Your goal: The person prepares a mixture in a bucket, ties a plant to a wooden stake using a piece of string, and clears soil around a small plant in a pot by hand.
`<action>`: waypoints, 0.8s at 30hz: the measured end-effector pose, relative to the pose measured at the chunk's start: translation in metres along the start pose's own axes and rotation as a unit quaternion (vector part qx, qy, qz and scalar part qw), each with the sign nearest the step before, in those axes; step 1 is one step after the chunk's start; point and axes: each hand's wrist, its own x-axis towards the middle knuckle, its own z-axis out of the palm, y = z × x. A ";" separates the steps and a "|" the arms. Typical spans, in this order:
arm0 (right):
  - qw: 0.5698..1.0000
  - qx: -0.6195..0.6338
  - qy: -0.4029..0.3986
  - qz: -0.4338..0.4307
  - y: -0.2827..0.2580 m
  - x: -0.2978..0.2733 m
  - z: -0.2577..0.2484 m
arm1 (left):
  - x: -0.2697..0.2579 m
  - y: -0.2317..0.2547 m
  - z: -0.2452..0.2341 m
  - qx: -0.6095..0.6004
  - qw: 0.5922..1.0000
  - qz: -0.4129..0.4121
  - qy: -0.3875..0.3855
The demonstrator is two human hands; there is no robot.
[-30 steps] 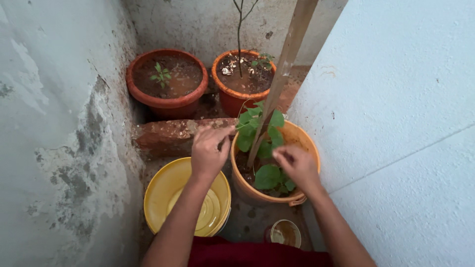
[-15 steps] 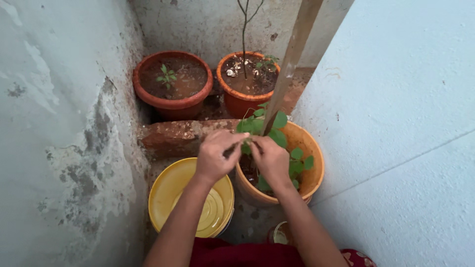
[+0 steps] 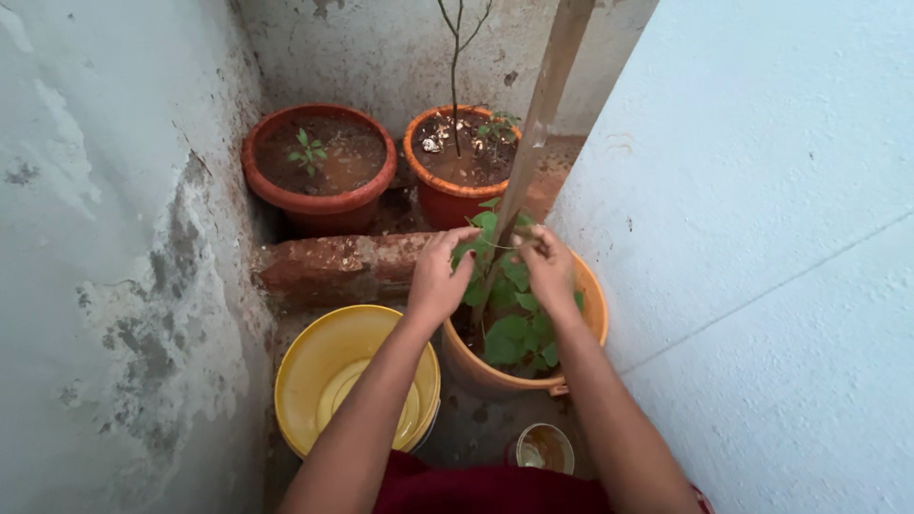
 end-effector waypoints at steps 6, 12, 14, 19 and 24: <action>0.998 -0.008 -0.061 -0.009 0.009 0.037 -0.004 | 0.007 -0.025 0.017 -0.149 0.982 -0.116 -0.008; 0.987 -0.047 -0.119 0.100 -0.040 0.067 -0.025 | 0.013 -0.026 0.029 -0.076 0.993 -0.087 0.002; 0.984 -0.022 -0.142 0.107 -0.057 0.077 -0.025 | 0.017 -0.028 0.035 -0.153 0.982 -0.110 -0.002; 0.972 -0.029 -0.212 0.097 -0.111 0.086 -0.007 | 0.029 -0.043 0.046 -0.242 0.949 -0.195 -0.045; 0.941 -0.107 -0.313 0.066 -0.143 0.097 0.012 | 0.036 -0.056 0.061 -0.339 0.901 -0.263 -0.061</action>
